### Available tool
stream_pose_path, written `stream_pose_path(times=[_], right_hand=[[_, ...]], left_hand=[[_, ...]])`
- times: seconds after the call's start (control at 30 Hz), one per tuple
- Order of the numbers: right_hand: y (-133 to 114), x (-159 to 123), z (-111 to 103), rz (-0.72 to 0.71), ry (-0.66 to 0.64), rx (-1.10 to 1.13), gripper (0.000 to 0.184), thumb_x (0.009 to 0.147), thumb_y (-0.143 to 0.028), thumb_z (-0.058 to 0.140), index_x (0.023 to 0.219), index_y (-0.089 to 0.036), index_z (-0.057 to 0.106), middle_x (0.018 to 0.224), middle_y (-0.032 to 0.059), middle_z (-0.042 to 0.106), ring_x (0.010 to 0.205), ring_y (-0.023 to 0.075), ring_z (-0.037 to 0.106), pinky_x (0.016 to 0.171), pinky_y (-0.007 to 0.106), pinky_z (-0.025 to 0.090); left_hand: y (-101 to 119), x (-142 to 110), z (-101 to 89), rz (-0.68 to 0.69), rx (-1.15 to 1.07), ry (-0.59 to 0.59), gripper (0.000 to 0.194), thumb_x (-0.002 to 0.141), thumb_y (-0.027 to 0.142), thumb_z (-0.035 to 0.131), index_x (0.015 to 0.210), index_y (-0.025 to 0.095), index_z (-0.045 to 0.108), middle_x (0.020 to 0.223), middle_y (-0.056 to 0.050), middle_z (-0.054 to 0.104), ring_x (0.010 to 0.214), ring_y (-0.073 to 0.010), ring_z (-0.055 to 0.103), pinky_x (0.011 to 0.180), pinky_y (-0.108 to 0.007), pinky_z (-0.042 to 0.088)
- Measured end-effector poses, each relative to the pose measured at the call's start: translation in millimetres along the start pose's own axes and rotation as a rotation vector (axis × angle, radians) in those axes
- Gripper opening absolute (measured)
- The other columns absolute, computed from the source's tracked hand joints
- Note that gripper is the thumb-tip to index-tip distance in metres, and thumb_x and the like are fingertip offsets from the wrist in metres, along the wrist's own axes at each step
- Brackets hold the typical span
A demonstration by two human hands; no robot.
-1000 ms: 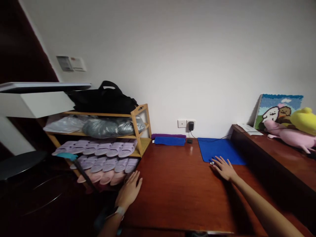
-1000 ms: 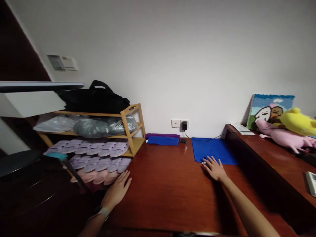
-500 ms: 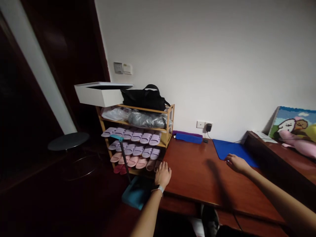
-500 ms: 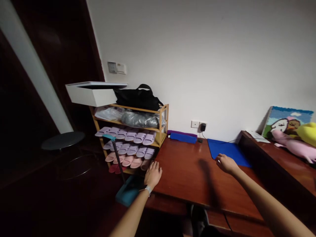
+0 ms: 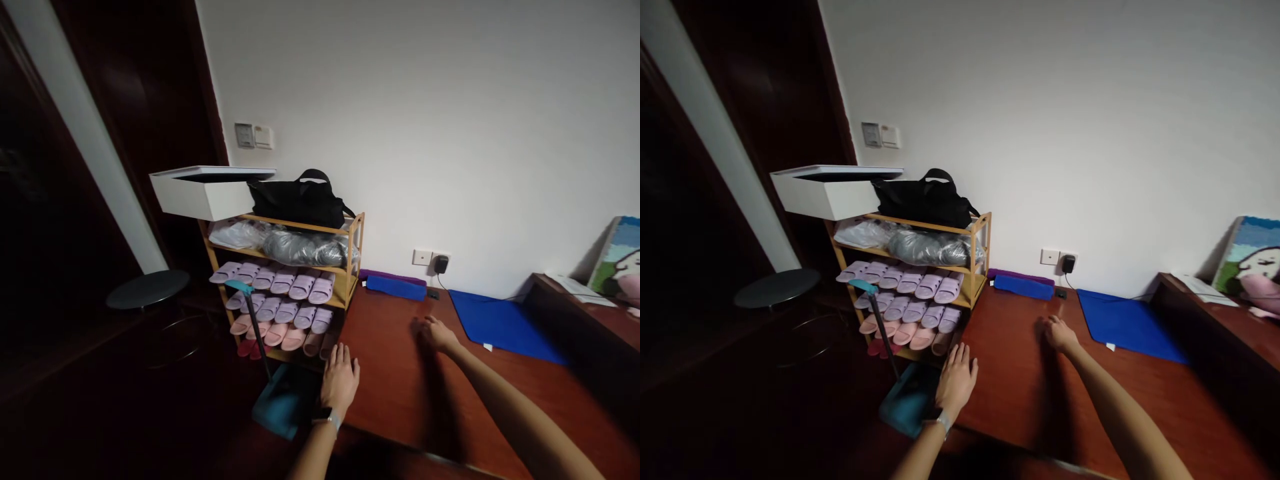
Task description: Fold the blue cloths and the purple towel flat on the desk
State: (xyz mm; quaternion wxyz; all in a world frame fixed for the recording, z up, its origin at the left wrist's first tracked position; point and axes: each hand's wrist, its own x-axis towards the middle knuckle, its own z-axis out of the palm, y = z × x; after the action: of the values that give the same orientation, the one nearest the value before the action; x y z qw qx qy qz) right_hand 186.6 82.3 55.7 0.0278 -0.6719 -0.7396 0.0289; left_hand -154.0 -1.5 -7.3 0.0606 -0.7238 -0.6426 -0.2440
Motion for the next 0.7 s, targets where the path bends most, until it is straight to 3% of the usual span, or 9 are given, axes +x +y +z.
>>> stream_pose_path(times=[0.13, 0.27, 0.4, 0.53, 0.6, 0.7], right_hand=[[3.9, 69.8, 21.5, 0.021, 0.033, 0.022, 0.052, 0.097, -0.025, 0.037, 0.147, -0.021, 0.053, 0.156, 0.0104, 0.046, 0.136, 0.0247, 0.049, 0.112, 0.038, 0.037], [11.9, 140.2, 37.0, 0.063, 0.047, 0.036, 0.059, 0.100, -0.035, 0.034, 0.156, -0.018, 0.039, 0.166, 0.0101, 0.030, 0.150, 0.0274, 0.029, 0.121, 0.042, 0.024], [8.2, 171.1, 53.7, 0.126, 0.011, 0.056, 0.064, 0.103, -0.046, 0.023, 0.160, -0.018, 0.030, 0.169, 0.0097, 0.021, 0.154, 0.0289, 0.020, 0.123, 0.047, 0.018], [-8.8, 140.4, 57.0, 0.116, 0.013, 0.067, 0.065, 0.103, -0.047, 0.022, 0.160, -0.016, 0.032, 0.167, 0.0110, 0.028, 0.154, 0.0285, 0.022, 0.124, 0.047, 0.016], [-17.3, 102.5, 53.0, 0.069, 0.015, 0.074, 0.064, 0.103, -0.047, 0.024, 0.157, -0.017, 0.039, 0.164, 0.0099, 0.035, 0.152, 0.0270, 0.026, 0.124, 0.044, 0.019], [-22.6, 18.8, 53.1, -0.001, 0.029, 0.089, 0.062, 0.101, -0.049, 0.028, 0.155, -0.023, 0.043, 0.163, 0.0037, 0.037, 0.152, 0.0254, 0.029, 0.125, 0.043, 0.022]], left_hand=[[-9.5, -2.6, 13.7, 0.012, 0.009, 0.023, 0.050, 0.100, 0.035, 0.039, 0.139, 0.014, 0.062, 0.146, -0.015, 0.060, 0.142, -0.0314, 0.047, 0.114, -0.048, 0.044], [-17.8, -5.3, 22.2, 0.025, 0.006, 0.023, 0.051, 0.101, 0.040, 0.040, 0.143, 0.018, 0.059, 0.150, -0.011, 0.057, 0.144, -0.0307, 0.045, 0.116, -0.049, 0.043], [-21.6, -5.9, 23.2, 0.017, -0.019, 0.007, 0.053, 0.101, 0.040, 0.042, 0.150, 0.023, 0.050, 0.152, -0.009, 0.055, 0.145, -0.0307, 0.044, 0.116, -0.051, 0.044], [-21.0, -4.6, 19.2, 0.015, -0.020, -0.005, 0.051, 0.101, 0.039, 0.042, 0.149, 0.023, 0.051, 0.152, -0.008, 0.055, 0.145, -0.0301, 0.044, 0.115, -0.050, 0.045], [-19.7, -2.9, 16.1, 0.014, -0.014, 0.003, 0.050, 0.101, 0.039, 0.043, 0.146, 0.022, 0.055, 0.150, -0.009, 0.057, 0.143, -0.0301, 0.046, 0.115, -0.050, 0.045], [-16.7, 0.8, 10.0, 0.013, 0.000, 0.015, 0.048, 0.100, 0.038, 0.044, 0.140, 0.019, 0.060, 0.147, -0.011, 0.060, 0.141, -0.0301, 0.049, 0.114, -0.048, 0.046]])
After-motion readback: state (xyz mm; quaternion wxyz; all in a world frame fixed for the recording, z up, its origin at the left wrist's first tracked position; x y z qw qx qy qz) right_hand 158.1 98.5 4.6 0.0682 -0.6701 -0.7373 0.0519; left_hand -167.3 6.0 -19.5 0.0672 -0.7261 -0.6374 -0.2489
